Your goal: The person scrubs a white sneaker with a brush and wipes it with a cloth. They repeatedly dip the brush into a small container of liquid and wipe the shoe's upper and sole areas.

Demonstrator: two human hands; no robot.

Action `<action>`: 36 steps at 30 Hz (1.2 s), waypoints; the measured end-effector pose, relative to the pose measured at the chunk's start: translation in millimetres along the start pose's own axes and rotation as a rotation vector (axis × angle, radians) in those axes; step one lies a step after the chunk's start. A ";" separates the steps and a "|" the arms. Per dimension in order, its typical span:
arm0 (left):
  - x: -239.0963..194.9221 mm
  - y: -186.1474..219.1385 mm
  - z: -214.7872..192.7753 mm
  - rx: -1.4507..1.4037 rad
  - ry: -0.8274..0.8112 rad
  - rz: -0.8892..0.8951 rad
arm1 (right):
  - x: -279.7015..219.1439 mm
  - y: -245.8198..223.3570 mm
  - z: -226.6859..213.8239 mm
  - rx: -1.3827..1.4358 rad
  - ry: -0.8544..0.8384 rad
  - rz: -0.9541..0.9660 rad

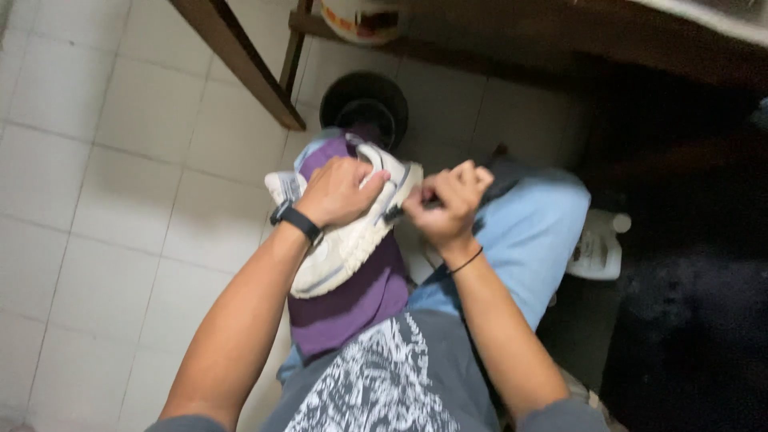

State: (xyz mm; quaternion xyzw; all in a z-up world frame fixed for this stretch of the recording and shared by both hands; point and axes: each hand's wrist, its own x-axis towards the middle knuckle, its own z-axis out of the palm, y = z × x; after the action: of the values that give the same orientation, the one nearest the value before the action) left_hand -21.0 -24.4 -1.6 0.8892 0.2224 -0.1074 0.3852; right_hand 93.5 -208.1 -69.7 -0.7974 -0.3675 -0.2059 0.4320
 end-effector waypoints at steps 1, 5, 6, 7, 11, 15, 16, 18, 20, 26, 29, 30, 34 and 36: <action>1.4 0.0 -1.4 0.013 0.000 0.012 | 2.7 -8.8 2.3 0.066 -0.025 -0.060; -6.8 0.5 0.5 0.004 0.005 -0.005 | -0.9 42.3 16.9 -0.054 0.011 0.110; -4.4 1.4 -1.7 0.009 0.010 0.009 | 5.6 23.1 14.0 0.041 -0.034 0.007; -1.8 2.8 -4.5 0.015 0.014 0.024 | 12.8 3.7 11.0 0.135 -0.078 -0.097; -4.7 5.1 -2.5 0.027 -0.028 -0.010 | 11.2 42.7 23.1 -0.064 -0.053 0.087; 3.8 2.8 -9.4 0.045 0.009 0.020 | 24.3 37.9 31.4 0.233 -0.138 0.057; -4.3 3.2 -5.1 0.039 -0.025 -0.006 | 17.2 33.7 24.4 0.173 -0.169 0.088; 2.8 -6.7 -0.4 0.019 -0.023 -0.007 | 22.8 50.8 29.1 0.104 -0.129 0.056; 0.6 -8.3 3.1 0.007 -0.011 0.005 | 21.1 57.5 31.7 0.032 -0.073 0.014; -5.9 -2.3 -0.6 0.001 -0.027 0.028 | 18.8 62.2 33.5 0.075 -0.153 0.018; 2.5 -1.3 -11.0 0.010 0.025 0.049 | 38.6 44.5 25.5 0.310 -0.229 0.003; 1.7 -3.6 -7.7 0.018 0.012 0.055 | 29.8 58.3 25.2 0.150 -0.199 0.021; -0.4 -7.0 -7.0 0.029 0.024 0.086 | 44.7 19.1 12.2 0.340 -0.287 0.028; 2.4 -2.6 -11.1 0.038 0.012 0.074 | 29.4 49.6 28.1 0.142 -0.205 0.054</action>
State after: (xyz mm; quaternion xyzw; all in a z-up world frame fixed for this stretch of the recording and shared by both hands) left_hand -20.0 -14.0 3.5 0.9047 0.1896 -0.0918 0.3704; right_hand 150.6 -190.1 -92.6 -0.7913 -0.4021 -0.0850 0.4527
